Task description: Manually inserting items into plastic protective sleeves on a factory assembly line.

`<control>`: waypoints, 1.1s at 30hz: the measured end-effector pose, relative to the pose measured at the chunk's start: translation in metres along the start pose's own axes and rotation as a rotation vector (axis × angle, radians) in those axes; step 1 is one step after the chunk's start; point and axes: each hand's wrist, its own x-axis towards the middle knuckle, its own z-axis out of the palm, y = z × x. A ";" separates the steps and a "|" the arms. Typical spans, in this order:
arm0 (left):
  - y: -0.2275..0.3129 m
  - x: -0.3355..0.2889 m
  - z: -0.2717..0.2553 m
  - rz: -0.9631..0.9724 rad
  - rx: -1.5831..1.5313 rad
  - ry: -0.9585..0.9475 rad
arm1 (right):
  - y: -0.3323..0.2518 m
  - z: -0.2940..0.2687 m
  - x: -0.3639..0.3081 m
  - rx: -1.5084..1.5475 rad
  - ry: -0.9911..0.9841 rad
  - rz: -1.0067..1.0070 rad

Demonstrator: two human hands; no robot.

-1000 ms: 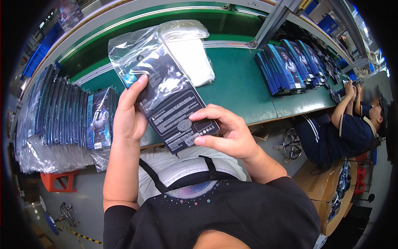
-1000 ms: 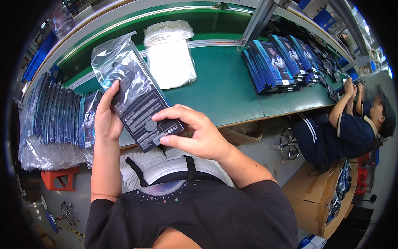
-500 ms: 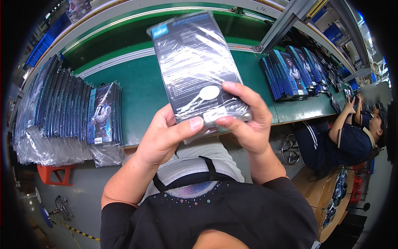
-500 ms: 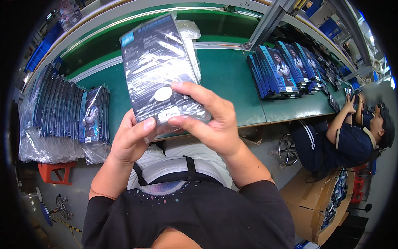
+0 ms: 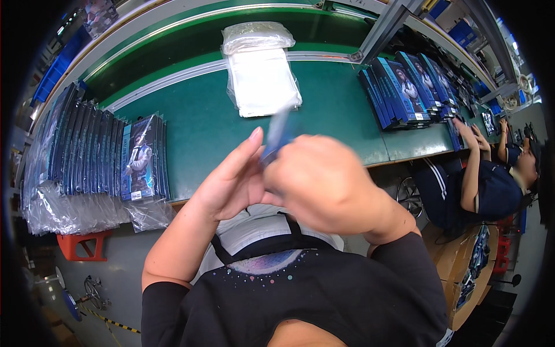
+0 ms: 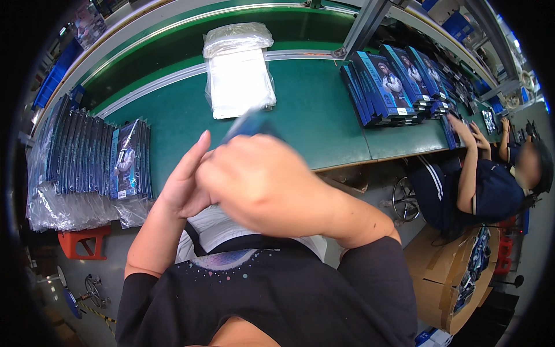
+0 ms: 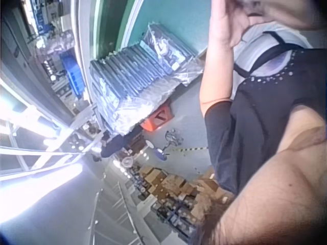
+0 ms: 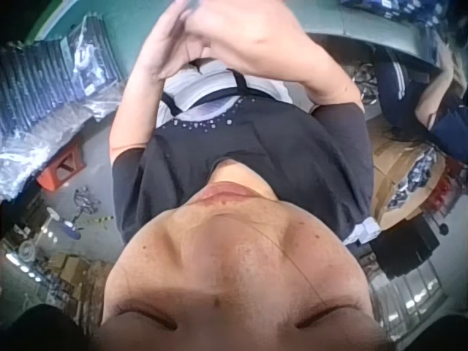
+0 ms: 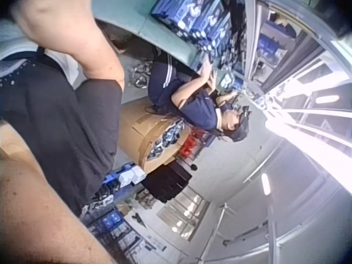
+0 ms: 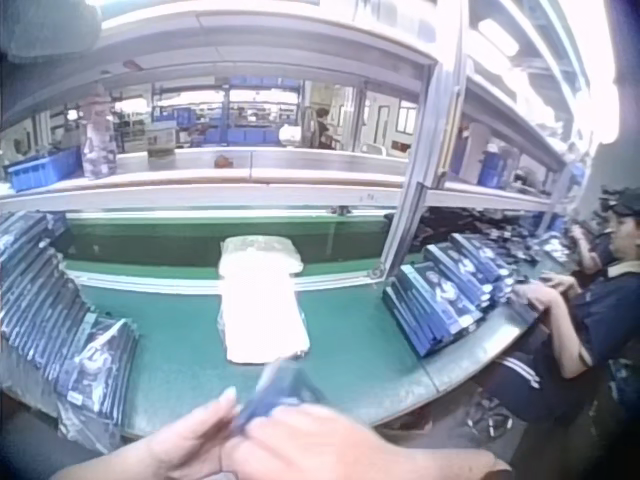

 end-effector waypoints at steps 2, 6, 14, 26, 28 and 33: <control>-0.006 0.012 -0.013 -0.011 -0.250 -0.213 | -0.010 0.008 0.003 -0.099 -0.170 -0.089; -0.004 0.023 -0.022 0.014 -0.206 0.149 | -0.021 0.014 -0.002 0.239 -0.130 -0.185; 0.011 0.020 -0.024 0.350 -0.232 0.119 | 0.004 0.032 -0.046 0.343 0.440 0.283; 0.004 0.017 -0.028 0.541 -0.154 0.273 | 0.018 0.082 -0.023 0.233 0.213 0.318; 0.005 0.011 -0.032 0.572 -0.143 0.324 | 0.021 0.072 -0.024 0.330 0.114 0.274; 0.013 0.005 -0.046 0.672 -0.126 0.392 | 0.029 0.064 -0.040 0.906 -0.028 0.526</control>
